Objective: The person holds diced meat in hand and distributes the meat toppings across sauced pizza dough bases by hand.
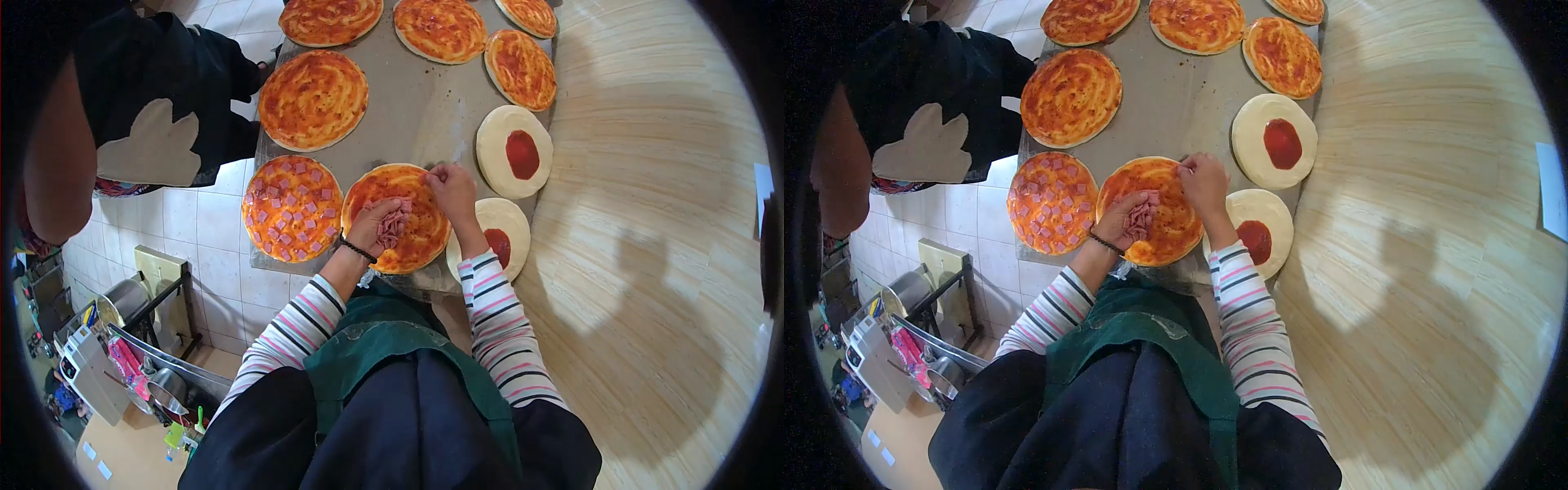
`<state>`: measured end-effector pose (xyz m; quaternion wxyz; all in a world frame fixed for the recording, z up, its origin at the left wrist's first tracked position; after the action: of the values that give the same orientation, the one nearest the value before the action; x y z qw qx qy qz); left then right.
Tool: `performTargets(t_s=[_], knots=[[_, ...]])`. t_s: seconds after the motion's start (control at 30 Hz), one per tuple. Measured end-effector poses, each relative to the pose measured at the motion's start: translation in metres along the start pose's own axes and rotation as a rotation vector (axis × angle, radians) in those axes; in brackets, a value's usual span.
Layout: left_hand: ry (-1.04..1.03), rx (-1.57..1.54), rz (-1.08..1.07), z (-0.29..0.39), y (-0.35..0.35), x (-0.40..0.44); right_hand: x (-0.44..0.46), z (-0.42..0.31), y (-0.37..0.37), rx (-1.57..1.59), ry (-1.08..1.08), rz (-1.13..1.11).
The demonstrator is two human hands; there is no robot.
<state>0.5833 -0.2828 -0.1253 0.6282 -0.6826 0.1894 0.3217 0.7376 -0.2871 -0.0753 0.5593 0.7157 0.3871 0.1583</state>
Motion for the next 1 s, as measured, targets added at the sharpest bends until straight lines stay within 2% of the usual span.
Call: performTargets(t_s=[0.13,0.2,0.3,0.4,0.53,0.6,0.63,0.7,0.77,0.83,0.9,1.0], knots=[[-0.055,0.034,-0.009,0.002,-0.005,0.001,-0.013,-0.004,0.014,0.165,0.07,0.156],[-0.071,0.05,-0.006,-0.001,-0.004,0.003,-0.035,-0.022,0.004,0.612,0.016,-0.191],[-0.117,0.017,-0.112,-0.003,-0.015,0.008,-0.049,-0.024,0.018,0.62,0.026,-0.128],[-0.131,-0.027,-0.008,-0.009,-0.01,0.007,-0.049,0.001,-0.006,0.77,-0.048,-0.133],[-0.178,0.022,0.014,-0.005,-0.01,0.008,-0.033,0.033,-0.004,0.637,-0.17,-0.04],[-0.183,0.025,0.007,-0.005,-0.008,0.01,-0.03,0.02,-0.014,0.734,-0.115,-0.205],[-0.201,-0.01,-0.003,-0.004,-0.008,0.012,-0.033,0.017,-0.013,0.736,-0.115,-0.208],[-0.213,-0.045,-0.012,-0.006,-0.009,0.013,-0.043,-0.002,-0.016,0.587,0.023,-0.299],[-0.279,-0.024,0.008,-0.003,-0.009,0.014,-0.044,0.003,-0.016,0.661,-0.022,-0.246],[-0.238,-0.013,-0.011,-0.005,-0.008,0.015,-0.041,0.012,-0.011,0.733,-0.061,-0.193],[-0.199,0.0,-0.027,-0.006,-0.011,0.013,-0.032,0.024,0.002,0.47,-0.099,-0.137],[-0.171,0.006,0.038,-0.006,-0.005,0.011,-0.023,0.038,-0.016,0.434,-0.175,-0.179]])
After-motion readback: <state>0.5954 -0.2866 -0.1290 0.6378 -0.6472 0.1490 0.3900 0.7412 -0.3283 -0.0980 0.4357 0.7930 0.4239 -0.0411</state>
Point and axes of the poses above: each hand's wrist, its own x-axis towards the middle knuckle, its own y-axis out of the back of the hand, z = x × y, the point moved 10 cm from there along x, towards the middle knuckle, and after that the axes turned 15 degrees about -x, right-handed, at the moved point
